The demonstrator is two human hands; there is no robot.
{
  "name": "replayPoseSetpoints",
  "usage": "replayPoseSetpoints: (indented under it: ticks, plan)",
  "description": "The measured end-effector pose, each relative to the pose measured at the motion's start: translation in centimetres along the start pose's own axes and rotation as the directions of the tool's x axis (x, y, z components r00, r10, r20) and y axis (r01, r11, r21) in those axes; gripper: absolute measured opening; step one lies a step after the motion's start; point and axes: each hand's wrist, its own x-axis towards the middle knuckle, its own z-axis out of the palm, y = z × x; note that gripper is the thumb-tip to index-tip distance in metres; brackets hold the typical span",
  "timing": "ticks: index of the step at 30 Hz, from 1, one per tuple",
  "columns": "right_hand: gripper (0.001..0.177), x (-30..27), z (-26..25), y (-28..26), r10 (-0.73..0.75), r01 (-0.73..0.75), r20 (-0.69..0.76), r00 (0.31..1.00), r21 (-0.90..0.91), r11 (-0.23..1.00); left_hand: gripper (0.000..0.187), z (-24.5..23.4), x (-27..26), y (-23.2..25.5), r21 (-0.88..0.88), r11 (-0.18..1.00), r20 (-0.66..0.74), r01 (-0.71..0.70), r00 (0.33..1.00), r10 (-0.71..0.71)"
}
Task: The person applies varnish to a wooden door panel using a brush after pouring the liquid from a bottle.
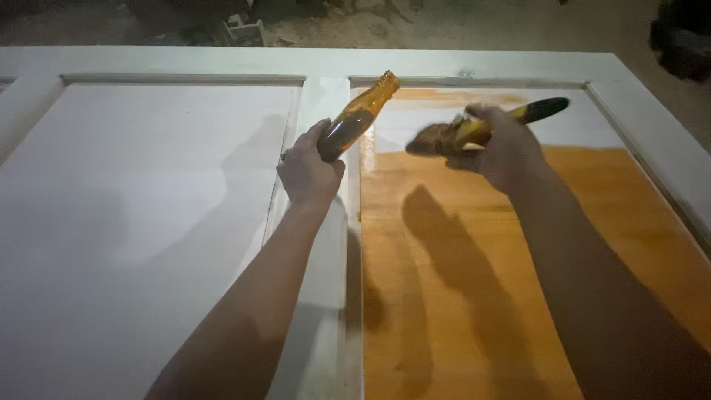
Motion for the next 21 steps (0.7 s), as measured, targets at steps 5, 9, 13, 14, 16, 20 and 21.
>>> replayPoseSetpoints:
  ticks: [5,9,13,14,16,20,21]
  plan:
    - [0.035,0.6,-0.5,1.2,0.017,0.095,-0.292,0.956,0.366,0.926,0.068,0.0,0.0,-0.3,0.021,1.000,0.019,0.013,1.000,-0.013]
    - [0.044,0.2,-0.1,0.6,-0.032,0.125,-0.152,0.988,0.658,0.743,0.068,-0.1,-0.1,-0.2,0.003,1.000,0.008,-0.014,1.000,0.014]
    - [0.052,-0.7,1.2,0.3,-0.113,0.167,-0.124,0.986,0.662,0.731,0.062,-0.2,0.5,0.0,0.058,0.993,-0.020,-0.101,0.995,0.102]
    - [0.052,-0.7,1.4,0.2,-0.114,0.169,-0.126,0.985,0.662,0.730,0.060,-0.3,0.9,0.2,0.092,0.991,0.002,-0.102,0.995,0.102]
    - [0.054,-0.2,1.6,0.3,-0.113,0.124,-0.058,0.992,0.633,0.764,0.060,-0.6,1.4,0.6,0.102,0.983,-0.002,-0.152,0.988,0.153]
    - [0.053,0.5,2.1,2.2,-0.164,0.124,0.029,0.986,0.526,0.841,0.060,-1.2,2.7,1.4,0.182,0.943,0.012,-0.277,0.960,0.280]
    - [0.054,0.5,2.4,2.6,-0.169,0.145,0.024,0.985,0.400,0.905,0.060,-1.3,3.0,1.6,0.187,0.943,0.013,-0.275,0.961,0.278]
